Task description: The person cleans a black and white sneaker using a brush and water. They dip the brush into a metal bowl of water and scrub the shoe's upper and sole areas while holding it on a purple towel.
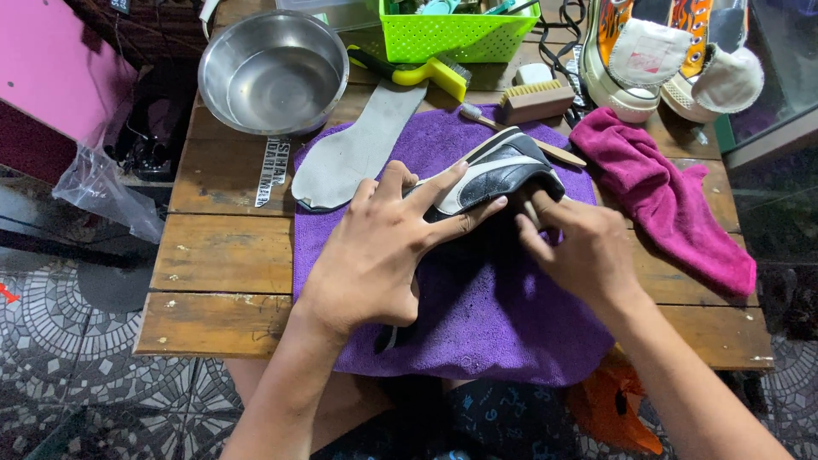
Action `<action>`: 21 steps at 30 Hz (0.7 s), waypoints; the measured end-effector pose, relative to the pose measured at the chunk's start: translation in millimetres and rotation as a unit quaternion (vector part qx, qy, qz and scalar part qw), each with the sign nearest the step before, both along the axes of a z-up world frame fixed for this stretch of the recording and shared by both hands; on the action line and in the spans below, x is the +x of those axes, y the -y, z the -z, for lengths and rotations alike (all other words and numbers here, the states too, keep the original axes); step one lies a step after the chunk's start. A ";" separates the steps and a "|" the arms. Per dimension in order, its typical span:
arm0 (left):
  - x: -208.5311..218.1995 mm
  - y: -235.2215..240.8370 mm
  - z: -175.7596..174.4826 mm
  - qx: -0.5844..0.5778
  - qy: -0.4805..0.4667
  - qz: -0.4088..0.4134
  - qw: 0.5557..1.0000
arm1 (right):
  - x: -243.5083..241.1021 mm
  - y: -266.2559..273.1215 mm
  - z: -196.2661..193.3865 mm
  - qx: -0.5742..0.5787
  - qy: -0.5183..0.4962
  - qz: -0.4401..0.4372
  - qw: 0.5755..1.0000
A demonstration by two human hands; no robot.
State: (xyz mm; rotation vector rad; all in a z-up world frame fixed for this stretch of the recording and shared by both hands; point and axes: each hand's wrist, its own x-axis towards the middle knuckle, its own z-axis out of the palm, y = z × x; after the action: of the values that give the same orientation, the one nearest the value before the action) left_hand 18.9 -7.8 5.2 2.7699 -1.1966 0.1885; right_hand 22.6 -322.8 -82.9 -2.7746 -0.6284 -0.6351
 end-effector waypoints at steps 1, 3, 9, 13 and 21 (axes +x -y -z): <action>0.1 -0.3 0.2 0.000 0.000 0.001 1.000 | -9.7 -10.0 -2.6 0.000 0.000 0.001 1.000; 0.9 -1.2 -0.6 -0.029 0.001 0.001 1.000 | -26.8 -30.3 -8.9 0.072 -0.056 -0.154 0.984; -2.0 0.4 1.3 -0.015 0.013 -0.010 1.000 | -7.6 3.0 -0.5 -0.022 -0.029 0.081 0.996; -2.5 2.3 3.8 -0.031 0.014 -0.010 0.999 | -36.1 -35.3 4.3 0.018 0.028 0.020 0.999; -2.7 1.7 1.8 -0.033 -0.003 -0.008 0.999 | -15.5 -20.3 -0.6 0.044 -0.045 0.056 0.996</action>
State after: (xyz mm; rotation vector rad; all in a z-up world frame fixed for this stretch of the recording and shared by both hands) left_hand 16.2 -9.5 3.3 2.7222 -1.1450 0.2177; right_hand 7.2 -302.5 -82.3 -2.7527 -0.4173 -0.5430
